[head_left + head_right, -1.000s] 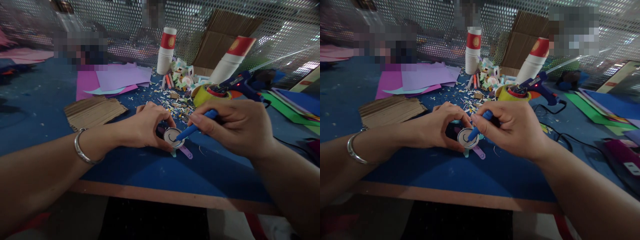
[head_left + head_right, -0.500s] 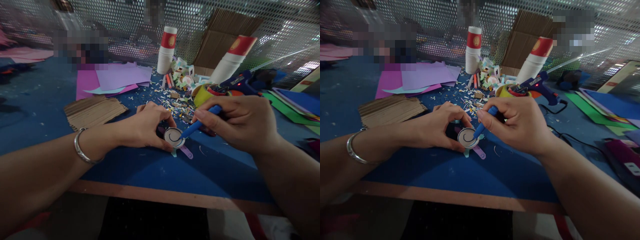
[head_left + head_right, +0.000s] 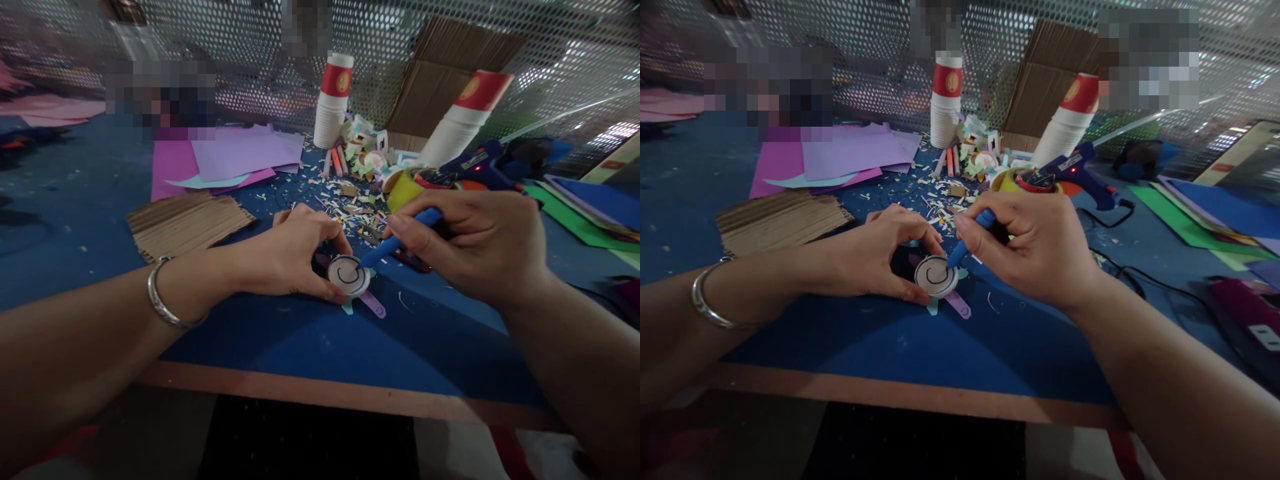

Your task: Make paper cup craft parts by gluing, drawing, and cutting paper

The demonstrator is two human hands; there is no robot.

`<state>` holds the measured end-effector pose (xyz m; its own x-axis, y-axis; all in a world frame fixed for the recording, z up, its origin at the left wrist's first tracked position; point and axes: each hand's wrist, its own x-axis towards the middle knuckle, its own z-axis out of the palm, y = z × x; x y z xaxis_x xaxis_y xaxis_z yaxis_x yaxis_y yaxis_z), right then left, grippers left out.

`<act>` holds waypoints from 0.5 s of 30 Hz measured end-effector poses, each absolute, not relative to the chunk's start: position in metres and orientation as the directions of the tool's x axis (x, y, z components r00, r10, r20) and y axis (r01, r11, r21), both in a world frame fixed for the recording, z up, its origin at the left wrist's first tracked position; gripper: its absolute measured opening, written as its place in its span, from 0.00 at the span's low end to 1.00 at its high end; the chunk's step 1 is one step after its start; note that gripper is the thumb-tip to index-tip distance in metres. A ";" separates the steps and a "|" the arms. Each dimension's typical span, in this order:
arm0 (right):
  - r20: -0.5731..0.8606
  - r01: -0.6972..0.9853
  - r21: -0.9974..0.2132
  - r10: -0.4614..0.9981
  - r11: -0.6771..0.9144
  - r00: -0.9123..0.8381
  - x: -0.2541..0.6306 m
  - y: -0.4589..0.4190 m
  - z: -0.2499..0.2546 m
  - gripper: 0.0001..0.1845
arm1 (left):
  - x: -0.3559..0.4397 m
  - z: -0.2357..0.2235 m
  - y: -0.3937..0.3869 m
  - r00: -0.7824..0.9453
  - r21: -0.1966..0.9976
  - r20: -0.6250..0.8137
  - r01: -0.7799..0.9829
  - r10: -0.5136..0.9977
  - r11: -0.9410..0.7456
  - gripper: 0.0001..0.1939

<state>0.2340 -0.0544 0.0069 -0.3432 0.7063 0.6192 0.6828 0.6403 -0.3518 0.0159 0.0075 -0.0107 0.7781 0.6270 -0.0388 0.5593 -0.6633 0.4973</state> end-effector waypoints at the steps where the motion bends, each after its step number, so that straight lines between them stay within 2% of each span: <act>1: 0.619 0.676 -0.359 0.706 0.643 -0.343 0.234 -0.054 0.006 0.11 | 0.016 -0.011 0.007 0.778 0.501 -0.040 0.558 0.627 -0.662 0.30; 15: 0.640 0.744 -0.302 0.705 0.596 -0.306 0.227 -0.055 0.004 0.10 | 0.017 -0.007 0.007 0.776 0.520 -0.022 0.548 0.631 -0.655 0.30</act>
<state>0.2265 -0.0554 0.0045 -0.3058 0.7054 0.6395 0.7437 0.5963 -0.3021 0.0172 0.0068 -0.0075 0.7757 0.6307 -0.0223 0.5477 -0.6552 0.5203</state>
